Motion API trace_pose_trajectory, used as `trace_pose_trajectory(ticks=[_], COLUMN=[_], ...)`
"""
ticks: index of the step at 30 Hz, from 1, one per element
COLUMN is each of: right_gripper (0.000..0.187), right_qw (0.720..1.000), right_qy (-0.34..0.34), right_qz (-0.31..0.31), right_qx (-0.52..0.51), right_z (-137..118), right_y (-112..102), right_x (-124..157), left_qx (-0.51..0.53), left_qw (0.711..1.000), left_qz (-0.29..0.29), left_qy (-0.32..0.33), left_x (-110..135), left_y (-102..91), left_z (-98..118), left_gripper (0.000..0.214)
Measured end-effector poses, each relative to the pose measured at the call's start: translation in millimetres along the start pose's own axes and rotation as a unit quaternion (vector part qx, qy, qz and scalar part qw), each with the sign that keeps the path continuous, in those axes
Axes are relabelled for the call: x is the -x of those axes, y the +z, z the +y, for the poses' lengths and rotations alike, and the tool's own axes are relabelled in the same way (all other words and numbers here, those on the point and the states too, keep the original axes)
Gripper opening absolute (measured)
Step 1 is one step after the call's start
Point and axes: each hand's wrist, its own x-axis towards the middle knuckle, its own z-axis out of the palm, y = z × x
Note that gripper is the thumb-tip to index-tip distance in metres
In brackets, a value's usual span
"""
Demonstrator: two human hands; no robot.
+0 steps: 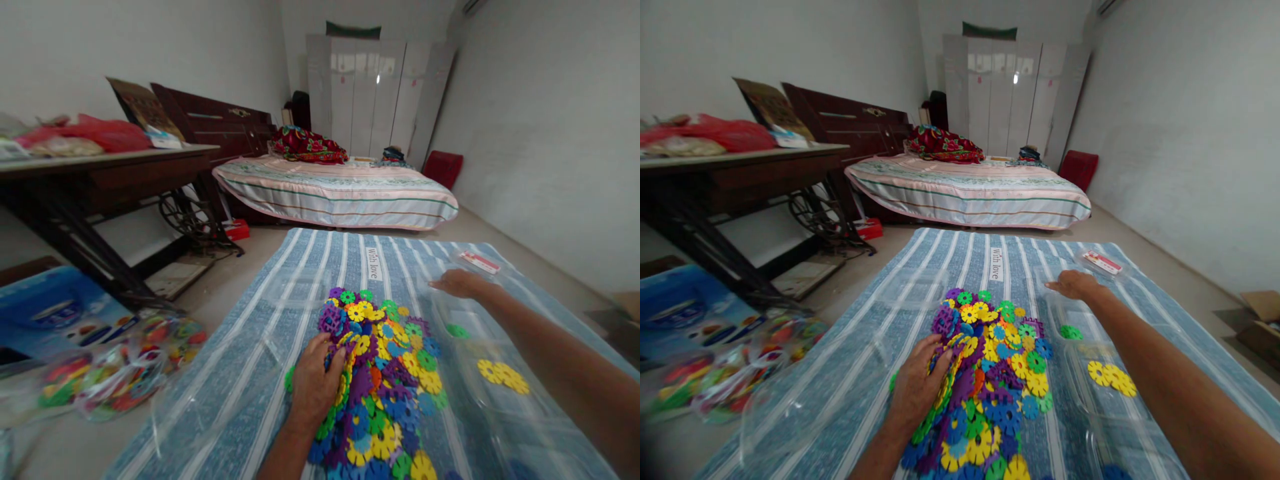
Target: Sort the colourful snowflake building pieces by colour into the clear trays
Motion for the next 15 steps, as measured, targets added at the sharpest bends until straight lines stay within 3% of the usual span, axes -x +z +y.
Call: trace_pose_trajectory(ticks=[4,11,15], right_gripper=[0.046,0.034,0.033], right_qw=[0.998,0.961,0.957], right_qy=[-0.054,-0.268,-0.284], right_qz=[0.034,0.068,0.060], right_qx=[0.020,-0.013,-0.010], right_z=[-45.6,-195.1,-261.8], right_y=[-23.0,-50.3,-48.4], right_x=[5.0,21.9,26.6], left_qx=[0.007,0.008,0.019], left_qw=[1.000,1.000,1.000], left_qz=[-0.001,-0.005,-0.018], left_qy=[-0.006,-0.021,-0.015], left_x=[1.0,1.9,2.3], left_y=[0.3,1.9,1.4], left_z=[0.8,-1.4,-1.9], left_gripper=[0.024,0.023,0.022])
